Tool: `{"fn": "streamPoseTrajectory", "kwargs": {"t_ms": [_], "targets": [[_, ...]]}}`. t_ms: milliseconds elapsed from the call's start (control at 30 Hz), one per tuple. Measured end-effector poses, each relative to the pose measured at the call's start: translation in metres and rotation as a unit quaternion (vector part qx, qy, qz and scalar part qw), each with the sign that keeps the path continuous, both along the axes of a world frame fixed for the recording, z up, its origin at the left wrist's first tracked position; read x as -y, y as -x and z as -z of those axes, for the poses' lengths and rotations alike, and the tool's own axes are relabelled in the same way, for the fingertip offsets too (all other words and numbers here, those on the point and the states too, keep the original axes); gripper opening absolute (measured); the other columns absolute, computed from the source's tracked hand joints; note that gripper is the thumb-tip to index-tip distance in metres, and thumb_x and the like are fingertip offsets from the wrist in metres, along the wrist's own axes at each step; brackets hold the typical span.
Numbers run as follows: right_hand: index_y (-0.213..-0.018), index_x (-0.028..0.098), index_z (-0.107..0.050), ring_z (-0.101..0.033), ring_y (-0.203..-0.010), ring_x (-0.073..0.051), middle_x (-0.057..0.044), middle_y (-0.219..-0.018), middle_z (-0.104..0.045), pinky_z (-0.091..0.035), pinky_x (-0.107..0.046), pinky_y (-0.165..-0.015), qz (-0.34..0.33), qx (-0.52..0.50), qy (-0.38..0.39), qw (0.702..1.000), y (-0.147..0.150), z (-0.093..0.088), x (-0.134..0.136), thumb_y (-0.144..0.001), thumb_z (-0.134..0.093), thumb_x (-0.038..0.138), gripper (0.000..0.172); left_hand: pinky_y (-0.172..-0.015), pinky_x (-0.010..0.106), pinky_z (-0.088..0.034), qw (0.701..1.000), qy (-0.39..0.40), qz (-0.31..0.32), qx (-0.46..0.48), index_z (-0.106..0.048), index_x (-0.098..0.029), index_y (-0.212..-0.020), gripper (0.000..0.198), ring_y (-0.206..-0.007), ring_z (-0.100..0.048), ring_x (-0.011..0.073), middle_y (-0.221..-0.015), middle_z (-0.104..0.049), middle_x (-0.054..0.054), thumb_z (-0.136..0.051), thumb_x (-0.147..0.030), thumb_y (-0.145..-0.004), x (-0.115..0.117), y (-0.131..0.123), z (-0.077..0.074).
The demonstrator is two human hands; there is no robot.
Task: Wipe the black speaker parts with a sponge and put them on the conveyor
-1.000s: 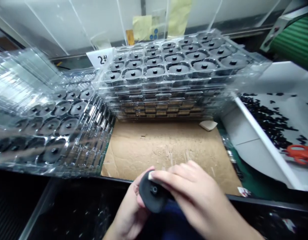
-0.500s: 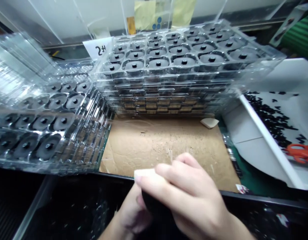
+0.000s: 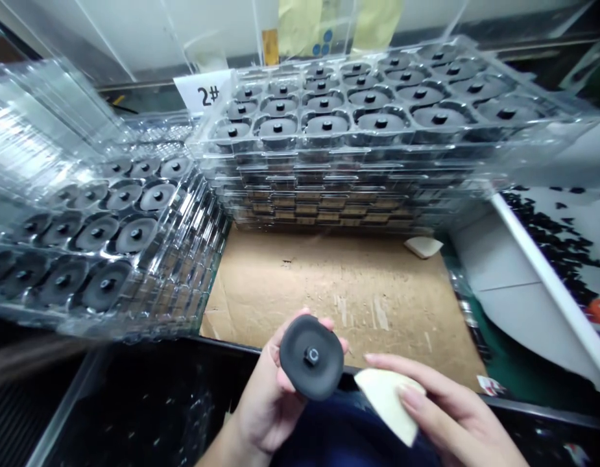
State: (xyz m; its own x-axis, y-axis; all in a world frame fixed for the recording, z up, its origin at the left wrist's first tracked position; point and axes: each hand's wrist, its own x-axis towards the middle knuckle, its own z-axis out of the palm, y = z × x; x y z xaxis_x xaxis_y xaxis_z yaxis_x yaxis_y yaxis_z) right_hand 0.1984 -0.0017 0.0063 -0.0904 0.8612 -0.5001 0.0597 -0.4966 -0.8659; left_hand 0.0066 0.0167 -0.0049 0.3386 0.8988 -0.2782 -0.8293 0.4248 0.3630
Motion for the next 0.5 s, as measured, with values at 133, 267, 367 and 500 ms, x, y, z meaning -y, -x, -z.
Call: {"fn": "streamPoseTrajectory", "kwargs": {"t_ms": [133, 267, 367, 500], "targets": [[-0.103, 0.028, -0.068, -0.067, -0.089, -0.019, -0.003, -0.101, -0.071, -0.055, -0.02, -0.073, -0.019, 0.099, -0.16, 0.982, 0.006, -0.01, -0.012, -0.082, -0.058, 0.036, 0.024, -0.083, 0.025, -0.049, 1.0, 0.018, 0.006, -0.014, -0.066, -0.027, -0.104, 0.054, -0.096, -0.065, 0.0207, -0.109, -0.069, 0.002, -0.082, -0.03, -0.053, 0.004, -0.001, -0.001], [-0.11, 0.028, -0.06, -0.066, -0.083, -0.014, 0.0, -0.098, -0.069, -0.054, -0.019, -0.069, -0.048, 0.155, -0.386, 0.908, 0.032, -0.034, -0.019, -0.085, -0.052, 0.019, 0.027, -0.084, 0.024, -0.046, 0.995, 0.055, 0.002, -0.078, -0.065, -0.027, -0.106, 0.061, -0.098, -0.062, 0.0193, -0.107, -0.069, 0.003, -0.084, -0.035, -0.048, 0.01, -0.002, 0.002], [-0.111, 0.017, -0.058, -0.063, -0.079, -0.015, -0.005, -0.093, -0.068, -0.051, -0.028, -0.072, -0.119, 0.192, -0.499, 0.837, 0.051, -0.042, -0.021, -0.084, -0.049, 0.01, 0.03, -0.096, 0.033, -0.04, 0.991, 0.061, 0.011, -0.119, -0.063, -0.027, -0.108, 0.053, -0.105, -0.059, 0.0226, -0.107, -0.068, 0.004, -0.079, -0.033, -0.058, 0.012, 0.0, 0.003], [-0.101, 0.017, -0.063, -0.06, -0.068, -0.014, -0.002, -0.082, -0.068, -0.047, -0.028, -0.065, -0.23, 0.229, -0.453, 0.83, 0.06, -0.042, -0.025, -0.085, -0.045, 0.008, 0.025, -0.091, 0.029, -0.043, 0.992, 0.051, -0.016, -0.113, -0.065, -0.028, -0.104, 0.052, -0.099, -0.06, 0.02, -0.104, -0.068, 0.001, -0.082, -0.029, -0.054, 0.011, 0.0, -0.001]]}}
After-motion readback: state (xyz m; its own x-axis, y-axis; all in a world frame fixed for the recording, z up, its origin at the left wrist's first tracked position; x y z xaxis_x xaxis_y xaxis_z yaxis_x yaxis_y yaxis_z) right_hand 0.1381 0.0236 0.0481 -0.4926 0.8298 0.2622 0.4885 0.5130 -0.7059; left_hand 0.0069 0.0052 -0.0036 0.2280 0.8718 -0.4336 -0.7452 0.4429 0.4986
